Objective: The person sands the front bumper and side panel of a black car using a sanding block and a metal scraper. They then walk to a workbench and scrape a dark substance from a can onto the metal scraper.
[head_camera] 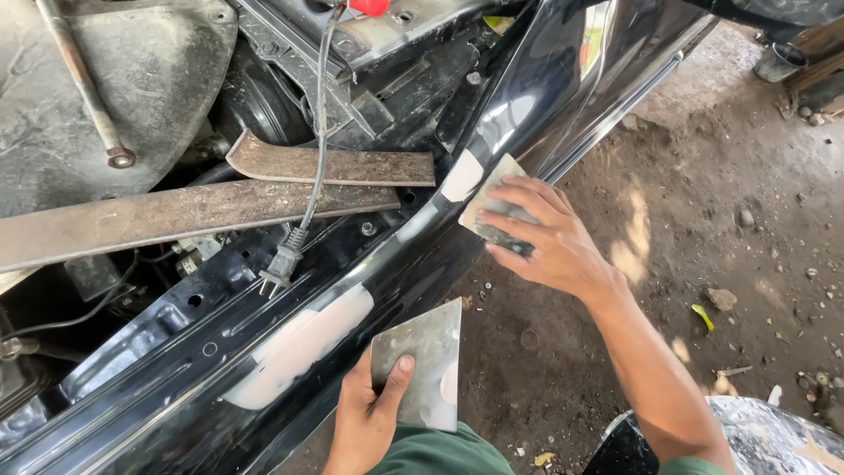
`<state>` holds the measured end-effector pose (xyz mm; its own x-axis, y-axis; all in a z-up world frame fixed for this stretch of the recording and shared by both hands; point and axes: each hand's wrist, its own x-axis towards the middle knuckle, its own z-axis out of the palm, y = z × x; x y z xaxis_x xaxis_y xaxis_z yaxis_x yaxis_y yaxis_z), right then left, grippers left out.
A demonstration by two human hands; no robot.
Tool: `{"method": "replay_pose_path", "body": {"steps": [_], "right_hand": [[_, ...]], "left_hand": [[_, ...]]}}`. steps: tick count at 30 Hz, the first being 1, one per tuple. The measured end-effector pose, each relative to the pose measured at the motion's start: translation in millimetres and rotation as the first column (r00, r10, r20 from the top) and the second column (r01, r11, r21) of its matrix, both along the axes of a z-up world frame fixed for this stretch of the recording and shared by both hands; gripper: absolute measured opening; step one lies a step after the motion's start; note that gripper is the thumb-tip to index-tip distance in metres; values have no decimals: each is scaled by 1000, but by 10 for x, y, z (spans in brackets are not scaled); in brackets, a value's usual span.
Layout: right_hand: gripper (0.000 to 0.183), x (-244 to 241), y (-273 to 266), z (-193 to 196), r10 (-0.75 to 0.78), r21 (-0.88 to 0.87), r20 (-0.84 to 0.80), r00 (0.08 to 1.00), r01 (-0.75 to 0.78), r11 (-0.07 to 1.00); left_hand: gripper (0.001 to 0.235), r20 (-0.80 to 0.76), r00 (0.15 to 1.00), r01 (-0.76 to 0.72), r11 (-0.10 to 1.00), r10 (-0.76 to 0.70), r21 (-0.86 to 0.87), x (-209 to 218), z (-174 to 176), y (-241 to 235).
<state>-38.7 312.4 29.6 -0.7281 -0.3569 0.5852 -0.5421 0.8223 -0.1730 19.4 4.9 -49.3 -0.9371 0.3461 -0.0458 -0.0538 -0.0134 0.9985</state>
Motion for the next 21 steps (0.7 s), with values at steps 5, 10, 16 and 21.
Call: {"method": "replay_pose_path", "body": {"steps": [5, 10, 16, 21], "right_hand": [[36, 637, -56, -21, 64, -119, 227, 972, -37, 992], [31, 1058, -269, -232, 434, -371, 274, 858, -321, 871], [39, 1084, -158, -42, 226, -36, 281, 933, -225, 974], [38, 1125, -304, 321, 168, 65, 182, 969, -182, 981]], "left_hand": [[35, 21, 996, -90, 996, 90, -10, -18, 111, 170], [35, -96, 972, -201, 968, 217, 152, -80, 297, 399], [32, 445, 895, -251, 805, -17, 537, -142, 502, 278], [33, -169, 982, -76, 997, 79, 24, -279, 505, 232]]}}
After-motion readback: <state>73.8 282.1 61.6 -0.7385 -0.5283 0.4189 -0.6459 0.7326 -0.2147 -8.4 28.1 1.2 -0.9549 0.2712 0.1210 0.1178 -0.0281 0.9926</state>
